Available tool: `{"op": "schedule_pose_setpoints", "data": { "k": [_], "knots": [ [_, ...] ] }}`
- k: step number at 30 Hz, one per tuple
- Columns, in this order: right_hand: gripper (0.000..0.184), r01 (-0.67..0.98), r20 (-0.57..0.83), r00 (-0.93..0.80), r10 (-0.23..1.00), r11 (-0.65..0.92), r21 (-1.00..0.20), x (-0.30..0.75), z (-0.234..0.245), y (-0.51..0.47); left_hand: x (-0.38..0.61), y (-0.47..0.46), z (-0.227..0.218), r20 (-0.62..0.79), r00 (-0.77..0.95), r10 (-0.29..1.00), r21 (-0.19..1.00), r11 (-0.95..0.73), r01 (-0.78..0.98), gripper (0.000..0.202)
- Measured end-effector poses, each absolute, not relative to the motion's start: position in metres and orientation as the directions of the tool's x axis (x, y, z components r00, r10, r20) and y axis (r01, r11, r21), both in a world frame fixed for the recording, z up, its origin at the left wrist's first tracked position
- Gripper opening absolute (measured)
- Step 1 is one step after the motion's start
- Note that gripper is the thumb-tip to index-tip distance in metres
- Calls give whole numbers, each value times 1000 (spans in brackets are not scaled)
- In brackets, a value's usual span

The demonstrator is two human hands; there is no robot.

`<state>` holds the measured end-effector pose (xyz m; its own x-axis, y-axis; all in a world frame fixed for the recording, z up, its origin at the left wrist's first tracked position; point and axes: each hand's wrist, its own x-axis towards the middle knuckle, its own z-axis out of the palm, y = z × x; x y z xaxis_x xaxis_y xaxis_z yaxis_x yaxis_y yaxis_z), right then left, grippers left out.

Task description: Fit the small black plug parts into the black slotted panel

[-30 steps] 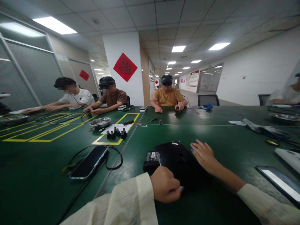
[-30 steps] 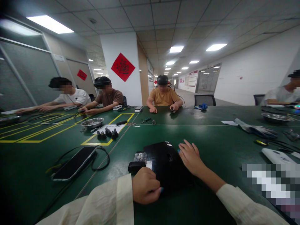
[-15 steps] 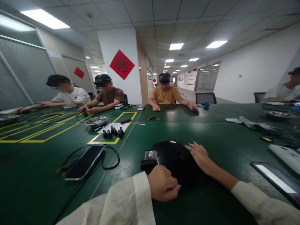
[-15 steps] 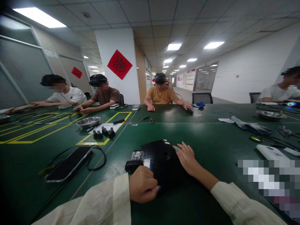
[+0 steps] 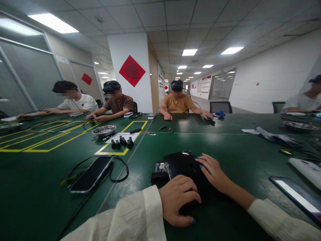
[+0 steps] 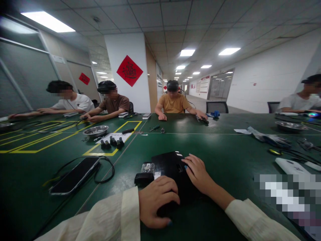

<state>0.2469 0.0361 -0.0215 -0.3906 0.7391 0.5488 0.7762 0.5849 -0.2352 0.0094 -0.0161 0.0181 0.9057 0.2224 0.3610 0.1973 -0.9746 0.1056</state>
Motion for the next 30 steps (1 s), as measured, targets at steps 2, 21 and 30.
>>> {"op": "schedule_pose_setpoints", "data": {
  "k": [2, 21, 30],
  "knots": [
    [36, 775, 555, -394, 732, 590, -229, 247, -23, 37, 9, -16, 20, 312, 927, 209, 67, -978, 198, 47],
    [38, 651, 498, -565, 658, 726, -221, 218, 11, 28, 15, -25, 7, 271, 955, 123, -351, -911, 217, 48],
    [57, 439, 246, -870, 428, 899, -11, 134, 34, 31, 23, -36, 5, 275, 952, 133, -525, -809, 265, 34]
  ]
}}
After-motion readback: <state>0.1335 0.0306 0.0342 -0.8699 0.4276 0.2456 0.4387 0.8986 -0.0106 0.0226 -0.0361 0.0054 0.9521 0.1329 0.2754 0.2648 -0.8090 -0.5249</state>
